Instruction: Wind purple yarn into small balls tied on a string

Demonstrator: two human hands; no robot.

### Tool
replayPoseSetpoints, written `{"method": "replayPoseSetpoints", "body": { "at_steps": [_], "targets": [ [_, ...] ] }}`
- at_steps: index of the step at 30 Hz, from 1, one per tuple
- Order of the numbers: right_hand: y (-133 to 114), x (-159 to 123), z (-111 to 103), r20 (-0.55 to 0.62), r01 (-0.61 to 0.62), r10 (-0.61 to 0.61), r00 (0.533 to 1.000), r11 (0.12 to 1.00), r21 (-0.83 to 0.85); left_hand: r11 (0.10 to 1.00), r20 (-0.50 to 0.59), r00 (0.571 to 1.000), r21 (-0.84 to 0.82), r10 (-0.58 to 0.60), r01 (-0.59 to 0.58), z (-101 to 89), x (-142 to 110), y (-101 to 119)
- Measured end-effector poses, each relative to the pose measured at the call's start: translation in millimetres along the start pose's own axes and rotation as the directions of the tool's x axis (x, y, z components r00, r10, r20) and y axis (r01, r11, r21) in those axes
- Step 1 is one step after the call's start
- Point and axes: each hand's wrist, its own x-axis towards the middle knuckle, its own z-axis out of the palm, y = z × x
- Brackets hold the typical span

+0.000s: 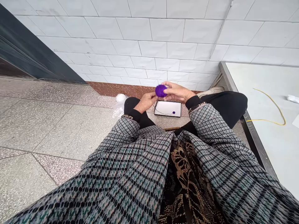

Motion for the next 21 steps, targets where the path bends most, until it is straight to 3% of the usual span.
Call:
{"method": "replayPoseSetpoints", "body": {
  "at_steps": [4, 6, 8, 10, 14, 17, 19, 21],
  "targets": [
    [4, 11, -4, -0.213, 0.069, -0.067, 0.975, 0.998, 0.001, 0.995, 0.178, 0.982, 0.067, 0.062, -0.075, 12.8, -3, 7],
    [9, 18, -9, -0.338, 0.019, -0.053, 0.94, 0.995, -0.102, 0.984, 0.249, 0.963, 0.114, 0.103, -0.134, 13.7, -3, 15],
    [15, 23, -13, -0.428, -0.087, -0.02, 0.904, 0.97, -0.229, 0.973, 0.256, 0.957, 0.145, 0.137, -0.178, 10.3, -3, 23],
    [20, 24, -15, -0.443, -0.172, 0.021, 0.896, 0.937, -0.304, 0.966, 0.207, 0.965, 0.169, 0.16, -0.197, 3.6, -3, 29],
    [19, 15, -10, -0.307, -0.242, 0.128, 0.943, 0.896, -0.371, 0.959, 0.026, 0.985, 0.225, 0.17, -0.171, -13.0, 2, 30],
    [13, 5, -5, -0.049, -0.177, 0.171, 0.984, 0.93, -0.321, 0.968, -0.091, 0.985, 0.218, 0.148, -0.125, -20.0, 7, 22],
    [9, 2, -3, 0.111, -0.104, 0.128, 0.986, 0.974, -0.2, 0.985, -0.127, 0.988, 0.155, 0.091, -0.071, -18.7, 8, 15],
    [6, 1, -3, 0.133, -0.023, 0.031, 0.991, 0.998, -0.059, 0.997, -0.096, 0.995, 0.071, 0.018, -0.011, -12.3, 8, 10]
  ]
}}
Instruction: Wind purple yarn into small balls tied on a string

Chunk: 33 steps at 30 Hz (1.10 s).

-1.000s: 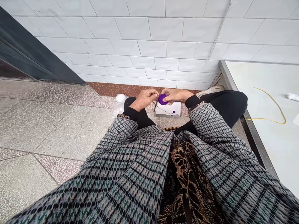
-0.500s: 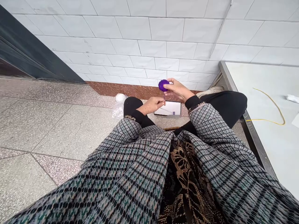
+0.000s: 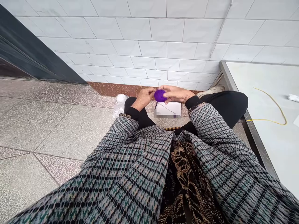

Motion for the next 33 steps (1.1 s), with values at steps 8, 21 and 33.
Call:
{"method": "replayPoseSetpoints", "body": {
  "at_steps": [8, 21, 33],
  "targets": [
    [-3, 12, -1, -0.448, 0.054, -0.062, 0.892, 0.998, -0.031, 0.997, 0.349, 0.934, -0.02, 0.071, -0.068, 27.0, -10, 3],
    [0, -3, -2, -0.021, -0.098, 0.098, 0.995, 0.995, -0.015, 0.996, -0.072, 0.994, -0.016, 0.088, -0.089, -1.3, 0, -2],
    [-1, 8, -5, -0.308, 0.089, -0.05, 0.95, 0.989, 0.115, 0.995, 0.299, 0.949, -0.006, 0.094, -0.097, 32.6, -16, 2]
  ]
}}
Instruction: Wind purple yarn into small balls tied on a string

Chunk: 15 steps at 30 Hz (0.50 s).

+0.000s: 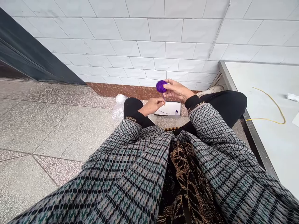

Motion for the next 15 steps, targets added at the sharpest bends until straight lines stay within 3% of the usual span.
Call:
{"method": "replayPoseSetpoints", "body": {
  "at_steps": [3, 7, 10, 15],
  "targets": [
    [1, 3, 1, -0.14, -0.072, 0.055, 0.989, 0.991, -0.117, 0.998, 0.01, 1.0, 0.061, 0.009, -0.009, -5.0, -2, 3],
    [9, 5, 0, -0.189, -0.188, 0.141, 0.972, 0.946, -0.263, 0.988, -0.085, 0.994, 0.144, 0.069, -0.056, -13.6, -2, 11],
    [13, 5, -2, -0.142, -0.192, 0.149, 0.979, 0.908, -0.372, 0.976, -0.176, 0.979, 0.205, 0.104, -0.067, -25.0, -2, 17],
    [6, -6, 2, 0.067, -0.182, 0.245, 0.967, 0.853, -0.489, 0.987, -0.271, 0.962, 0.16, 0.045, -0.001, -45.9, 3, 10]
  ]
}}
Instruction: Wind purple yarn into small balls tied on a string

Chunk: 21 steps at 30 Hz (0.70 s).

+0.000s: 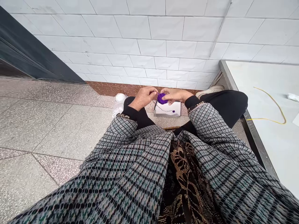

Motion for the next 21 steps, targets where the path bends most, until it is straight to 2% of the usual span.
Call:
{"method": "replayPoseSetpoints", "body": {
  "at_steps": [3, 5, 8, 11, 13, 16, 19, 21],
  "targets": [
    [-6, -8, 1, 0.116, 0.009, -0.02, 0.993, 0.996, 0.09, 0.987, -0.027, 0.994, -0.121, -0.106, 0.102, 2.9, 4, -13],
    [-9, -10, 1, 0.132, 0.061, -0.089, 0.987, 0.978, 0.202, 0.957, -0.009, 0.981, -0.224, -0.192, 0.185, 12.6, 4, -19],
    [-10, -7, -1, 0.049, 0.161, -0.194, 0.98, 0.909, 0.384, 0.909, 0.069, 0.966, -0.328, -0.249, 0.258, 32.8, -2, -18],
    [-8, 0, -3, -0.088, 0.207, -0.187, 0.978, 0.867, 0.454, 0.924, 0.222, 0.965, -0.321, -0.141, 0.209, 46.5, -9, -9],
    [-6, 5, -5, -0.172, 0.202, -0.139, 0.975, 0.877, 0.436, 0.952, 0.283, 0.957, -0.27, -0.063, 0.142, 47.2, -12, -3],
    [-1, 11, -7, -0.269, 0.151, -0.064, 0.961, 0.936, 0.317, 0.983, 0.308, 0.951, -0.174, -0.007, 0.063, 37.0, -11, 4],
    [4, 12, -6, -0.29, 0.083, -0.028, 0.957, 0.981, 0.177, 0.996, 0.216, 0.976, -0.087, 0.014, 0.005, 20.5, -7, 7],
    [6, 9, -5, -0.198, 0.051, -0.026, 0.98, 0.991, 0.122, 0.999, 0.12, 0.993, -0.037, 0.015, -0.01, 9.9, -4, 6]
  ]
}}
